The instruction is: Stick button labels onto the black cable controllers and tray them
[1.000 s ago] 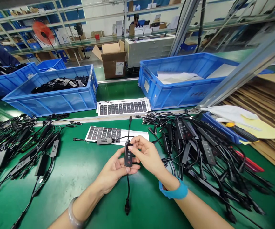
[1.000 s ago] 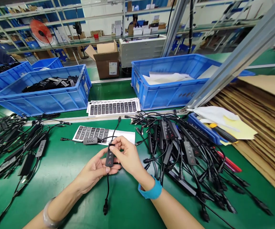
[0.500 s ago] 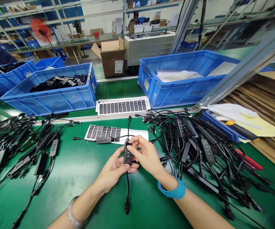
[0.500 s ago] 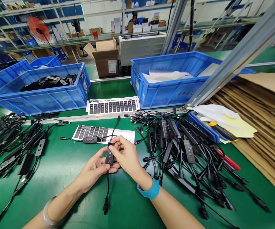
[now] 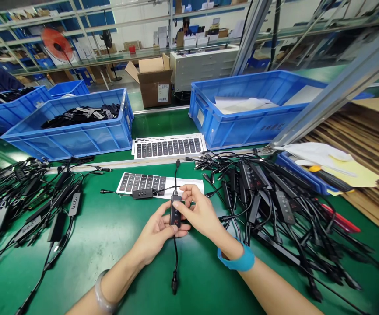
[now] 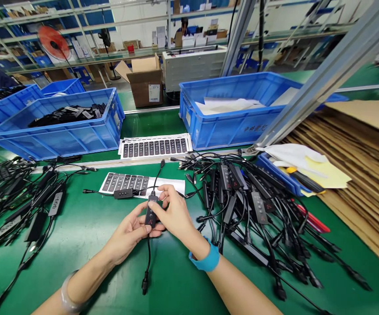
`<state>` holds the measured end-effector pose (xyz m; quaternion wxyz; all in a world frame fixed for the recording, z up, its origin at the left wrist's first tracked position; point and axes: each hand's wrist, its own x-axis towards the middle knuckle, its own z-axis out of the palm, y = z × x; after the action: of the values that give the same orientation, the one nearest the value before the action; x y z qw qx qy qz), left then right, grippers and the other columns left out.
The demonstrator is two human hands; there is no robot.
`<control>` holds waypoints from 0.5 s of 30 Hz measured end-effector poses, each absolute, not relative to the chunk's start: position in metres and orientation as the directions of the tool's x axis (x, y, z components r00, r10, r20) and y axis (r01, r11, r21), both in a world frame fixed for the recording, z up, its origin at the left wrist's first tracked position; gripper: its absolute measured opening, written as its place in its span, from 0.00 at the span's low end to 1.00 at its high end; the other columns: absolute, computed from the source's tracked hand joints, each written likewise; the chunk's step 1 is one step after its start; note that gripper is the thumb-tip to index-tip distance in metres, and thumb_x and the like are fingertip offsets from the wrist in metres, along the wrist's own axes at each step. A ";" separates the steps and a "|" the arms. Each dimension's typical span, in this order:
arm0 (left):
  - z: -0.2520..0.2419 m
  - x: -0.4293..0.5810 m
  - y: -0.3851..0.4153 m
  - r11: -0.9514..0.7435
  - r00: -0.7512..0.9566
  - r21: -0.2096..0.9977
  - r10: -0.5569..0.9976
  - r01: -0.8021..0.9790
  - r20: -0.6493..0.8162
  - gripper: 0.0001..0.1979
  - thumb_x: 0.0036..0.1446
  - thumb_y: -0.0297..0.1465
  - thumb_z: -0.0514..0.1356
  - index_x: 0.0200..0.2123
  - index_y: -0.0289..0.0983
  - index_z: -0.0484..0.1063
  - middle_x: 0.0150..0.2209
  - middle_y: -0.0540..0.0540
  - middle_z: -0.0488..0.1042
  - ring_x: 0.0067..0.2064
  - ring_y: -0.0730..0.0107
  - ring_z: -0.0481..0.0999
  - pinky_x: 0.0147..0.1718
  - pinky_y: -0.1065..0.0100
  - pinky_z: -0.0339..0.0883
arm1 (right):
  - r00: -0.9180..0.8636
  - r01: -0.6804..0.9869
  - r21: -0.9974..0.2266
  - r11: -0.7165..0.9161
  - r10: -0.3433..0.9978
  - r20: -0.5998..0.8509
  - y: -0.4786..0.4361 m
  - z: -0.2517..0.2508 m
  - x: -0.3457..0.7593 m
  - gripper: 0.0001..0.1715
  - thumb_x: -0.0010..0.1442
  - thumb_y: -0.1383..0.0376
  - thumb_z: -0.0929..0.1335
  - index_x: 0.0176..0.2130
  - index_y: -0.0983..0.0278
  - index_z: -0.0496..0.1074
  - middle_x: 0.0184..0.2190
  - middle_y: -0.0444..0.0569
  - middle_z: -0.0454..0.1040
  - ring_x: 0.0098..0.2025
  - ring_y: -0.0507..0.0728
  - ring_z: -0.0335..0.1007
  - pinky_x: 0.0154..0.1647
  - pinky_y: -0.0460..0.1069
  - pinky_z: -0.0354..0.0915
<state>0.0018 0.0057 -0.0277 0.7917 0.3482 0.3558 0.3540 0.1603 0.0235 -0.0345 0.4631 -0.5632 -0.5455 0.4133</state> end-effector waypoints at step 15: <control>-0.027 0.005 0.010 0.478 0.483 0.861 0.803 -0.173 -0.349 0.22 0.52 0.44 0.67 0.40 0.31 0.75 0.33 0.40 0.79 0.28 0.72 0.76 0.25 0.74 0.67 | -0.085 0.120 -0.993 -0.003 0.996 -0.014 0.027 -0.033 0.157 0.20 0.64 0.52 0.61 0.35 0.63 0.72 0.23 0.43 0.67 0.25 0.53 0.64 0.27 0.47 0.63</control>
<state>0.0053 0.0101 -0.0269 0.7634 0.3985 0.3954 0.3194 0.1566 0.0266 -0.0332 0.4449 -0.5093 -0.5482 0.4922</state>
